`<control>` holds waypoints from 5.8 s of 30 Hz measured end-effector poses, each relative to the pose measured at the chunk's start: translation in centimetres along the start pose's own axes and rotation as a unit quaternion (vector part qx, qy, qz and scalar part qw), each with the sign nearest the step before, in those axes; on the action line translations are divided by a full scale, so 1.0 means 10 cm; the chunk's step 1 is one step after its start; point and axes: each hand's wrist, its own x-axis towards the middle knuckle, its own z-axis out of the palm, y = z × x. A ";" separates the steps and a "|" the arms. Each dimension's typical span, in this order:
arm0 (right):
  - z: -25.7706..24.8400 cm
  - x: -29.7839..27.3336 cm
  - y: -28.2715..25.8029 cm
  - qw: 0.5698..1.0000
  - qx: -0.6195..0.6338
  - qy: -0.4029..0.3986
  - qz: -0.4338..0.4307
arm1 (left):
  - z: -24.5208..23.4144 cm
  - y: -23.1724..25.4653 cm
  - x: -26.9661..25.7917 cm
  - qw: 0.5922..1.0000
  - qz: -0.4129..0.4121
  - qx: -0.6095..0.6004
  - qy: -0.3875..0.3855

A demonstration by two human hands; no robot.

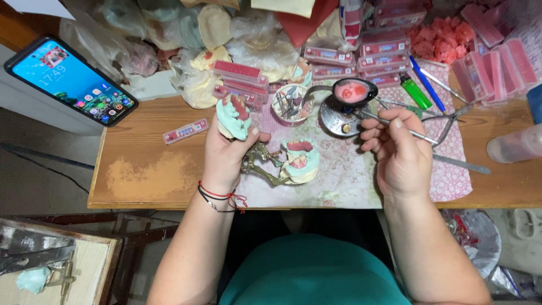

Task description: Applying and shaping pink wax on a dental model using a metal spatula

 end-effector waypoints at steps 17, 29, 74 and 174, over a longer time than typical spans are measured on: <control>-0.02 0.03 0.04 1.000 0.004 0.018 0.003 | -0.04 -0.04 0.03 1.000 0.004 0.000 -0.025; -0.05 0.05 0.06 0.999 0.003 0.033 -0.007 | -0.06 -0.05 0.04 0.999 0.015 0.007 -0.035; -0.11 0.05 0.11 0.999 0.035 0.032 -0.011 | 0.13 0.22 -0.10 0.998 -0.030 0.057 -0.015; 0.17 -0.03 -0.19 0.990 -0.091 0.076 -0.080 | -0.14 -0.14 -0.05 0.997 -0.020 0.053 -0.045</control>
